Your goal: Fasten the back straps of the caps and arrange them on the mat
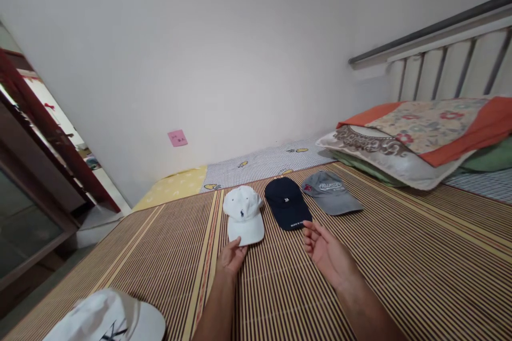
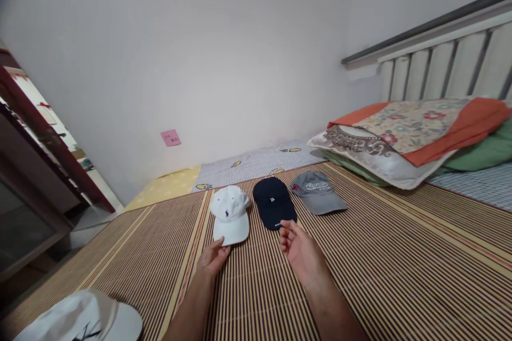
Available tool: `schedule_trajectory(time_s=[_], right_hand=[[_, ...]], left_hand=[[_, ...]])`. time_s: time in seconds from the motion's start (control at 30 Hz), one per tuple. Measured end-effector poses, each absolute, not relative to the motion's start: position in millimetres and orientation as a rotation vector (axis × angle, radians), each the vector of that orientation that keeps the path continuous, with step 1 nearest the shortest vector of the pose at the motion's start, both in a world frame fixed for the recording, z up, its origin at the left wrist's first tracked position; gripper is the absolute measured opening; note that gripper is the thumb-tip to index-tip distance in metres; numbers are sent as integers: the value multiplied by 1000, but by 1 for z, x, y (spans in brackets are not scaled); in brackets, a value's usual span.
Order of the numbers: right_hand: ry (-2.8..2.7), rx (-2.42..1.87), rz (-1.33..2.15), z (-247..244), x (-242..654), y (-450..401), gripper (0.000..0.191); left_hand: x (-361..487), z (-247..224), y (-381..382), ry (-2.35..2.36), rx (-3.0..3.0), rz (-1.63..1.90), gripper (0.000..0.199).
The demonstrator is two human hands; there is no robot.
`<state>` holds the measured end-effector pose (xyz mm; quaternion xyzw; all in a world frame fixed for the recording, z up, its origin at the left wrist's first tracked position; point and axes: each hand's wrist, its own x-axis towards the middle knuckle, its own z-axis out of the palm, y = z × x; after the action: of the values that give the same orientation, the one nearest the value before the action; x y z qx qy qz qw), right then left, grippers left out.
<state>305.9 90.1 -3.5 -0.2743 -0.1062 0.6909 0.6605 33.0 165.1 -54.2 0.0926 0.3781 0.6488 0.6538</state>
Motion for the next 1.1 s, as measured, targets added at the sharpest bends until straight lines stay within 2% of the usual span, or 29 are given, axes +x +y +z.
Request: schedule_trajectory(time_s=[0.13, 0.33, 0.57, 0.8, 1.1], right_hand=[[-231, -614, 1564, -1, 305, 90, 22], [-219, -612, 1577, 0, 301, 89, 28], [-208, -624, 1606, -6, 293, 90, 22], [-225, -622, 1616, -9, 294, 91, 11], [-243, -623, 1619, -12, 295, 92, 12]], left_hand=[[29, -62, 157, 888, 181, 1476, 54], [35, -62, 142, 963, 99, 1479, 40], [55, -71, 133, 1039, -35, 1433, 37], [53, -71, 156, 1047, -71, 1497, 29], [44, -62, 176, 1058, -22, 1562, 29]])
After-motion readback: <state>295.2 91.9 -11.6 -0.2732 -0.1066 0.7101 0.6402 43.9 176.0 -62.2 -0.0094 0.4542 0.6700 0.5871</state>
